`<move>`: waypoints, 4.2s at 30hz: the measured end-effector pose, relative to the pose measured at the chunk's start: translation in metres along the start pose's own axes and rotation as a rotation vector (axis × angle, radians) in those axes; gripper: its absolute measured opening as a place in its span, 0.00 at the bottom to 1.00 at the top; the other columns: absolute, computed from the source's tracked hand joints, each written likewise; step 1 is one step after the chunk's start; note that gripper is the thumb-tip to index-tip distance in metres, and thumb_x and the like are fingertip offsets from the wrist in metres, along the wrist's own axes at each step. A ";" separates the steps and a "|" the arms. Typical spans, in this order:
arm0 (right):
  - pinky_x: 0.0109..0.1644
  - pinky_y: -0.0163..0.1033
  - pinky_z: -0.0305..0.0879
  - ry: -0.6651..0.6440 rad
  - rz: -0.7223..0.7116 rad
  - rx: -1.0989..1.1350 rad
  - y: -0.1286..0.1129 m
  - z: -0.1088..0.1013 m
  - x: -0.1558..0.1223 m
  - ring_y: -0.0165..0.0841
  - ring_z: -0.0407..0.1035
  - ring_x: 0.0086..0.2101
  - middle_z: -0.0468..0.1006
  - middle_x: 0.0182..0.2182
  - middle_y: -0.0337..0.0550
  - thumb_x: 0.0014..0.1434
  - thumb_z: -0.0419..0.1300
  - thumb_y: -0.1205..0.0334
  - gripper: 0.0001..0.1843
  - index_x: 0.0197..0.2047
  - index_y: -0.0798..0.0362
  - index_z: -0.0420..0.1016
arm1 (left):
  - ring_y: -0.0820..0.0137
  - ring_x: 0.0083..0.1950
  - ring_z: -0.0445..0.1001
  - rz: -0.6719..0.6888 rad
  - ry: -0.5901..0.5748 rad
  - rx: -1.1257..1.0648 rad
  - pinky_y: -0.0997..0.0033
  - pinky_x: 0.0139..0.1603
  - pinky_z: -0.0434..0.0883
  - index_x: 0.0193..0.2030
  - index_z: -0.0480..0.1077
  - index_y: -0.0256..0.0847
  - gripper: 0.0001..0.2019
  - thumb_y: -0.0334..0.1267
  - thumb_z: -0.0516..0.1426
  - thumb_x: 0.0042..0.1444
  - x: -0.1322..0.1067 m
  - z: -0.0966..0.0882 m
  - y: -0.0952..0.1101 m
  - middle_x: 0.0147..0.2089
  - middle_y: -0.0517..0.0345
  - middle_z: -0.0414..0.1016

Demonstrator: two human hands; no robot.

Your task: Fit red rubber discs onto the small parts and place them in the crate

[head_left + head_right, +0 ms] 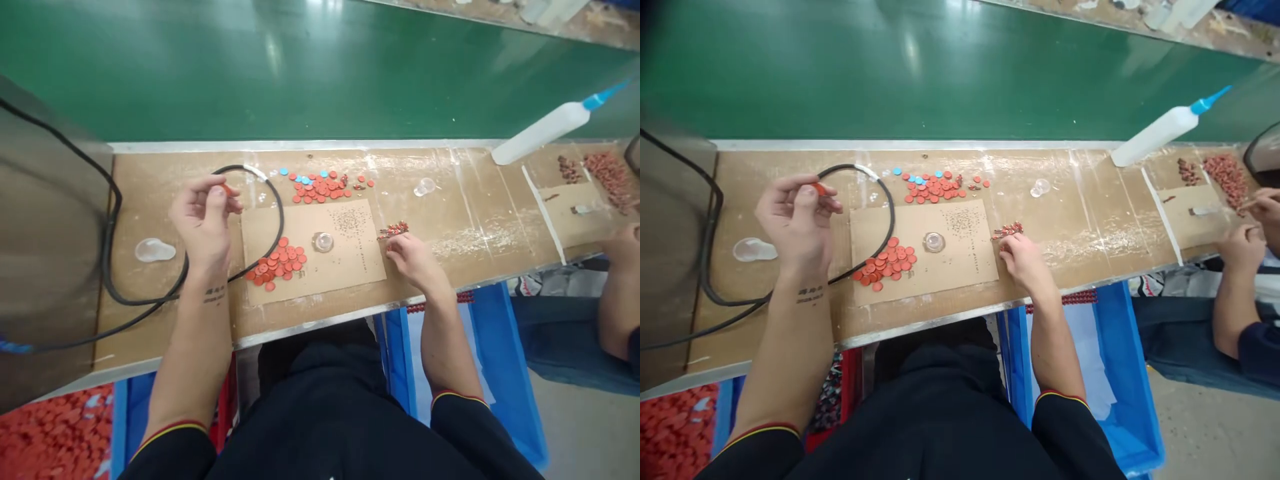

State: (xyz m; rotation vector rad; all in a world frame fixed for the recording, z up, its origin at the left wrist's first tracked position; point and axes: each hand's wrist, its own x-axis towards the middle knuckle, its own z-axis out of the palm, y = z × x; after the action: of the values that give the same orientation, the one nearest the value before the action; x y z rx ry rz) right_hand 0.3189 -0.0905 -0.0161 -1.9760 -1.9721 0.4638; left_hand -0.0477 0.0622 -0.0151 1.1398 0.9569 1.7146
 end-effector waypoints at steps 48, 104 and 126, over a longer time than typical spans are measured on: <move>0.30 0.44 0.74 0.342 -0.365 0.276 -0.092 0.039 0.051 0.34 0.76 0.27 0.84 0.30 0.38 0.65 0.68 0.59 0.02 0.40 0.46 0.81 | 0.66 0.31 0.78 -0.374 -0.170 -0.129 0.64 0.33 0.76 0.38 0.77 0.48 0.13 0.54 0.68 0.61 -0.017 0.012 -0.006 0.32 0.56 0.80; 0.28 0.34 0.70 0.753 -0.534 0.788 -0.093 0.054 0.056 0.29 0.74 0.28 0.80 0.34 0.34 0.63 0.73 0.60 0.11 0.40 0.44 0.73 | 0.67 0.40 0.86 -0.595 -0.475 -0.415 0.70 0.40 0.84 0.43 0.79 0.39 0.11 0.41 0.70 0.57 -0.059 0.044 0.026 0.43 0.54 0.85; 0.37 0.42 0.84 0.704 -0.541 0.790 -0.126 0.056 0.046 0.35 0.82 0.37 0.78 0.32 0.34 0.70 0.67 0.60 0.06 0.49 0.43 0.78 | 0.70 0.40 0.86 -0.762 -0.555 -0.492 0.73 0.46 0.83 0.42 0.78 0.38 0.17 0.42 0.76 0.53 -0.077 0.052 0.020 0.41 0.53 0.86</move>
State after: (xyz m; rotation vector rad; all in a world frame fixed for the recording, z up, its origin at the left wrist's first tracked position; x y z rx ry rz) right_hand 0.1813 -0.0448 -0.0124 -0.8891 -1.4386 0.2773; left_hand 0.0143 -0.0094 -0.0046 0.7152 0.4738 0.8642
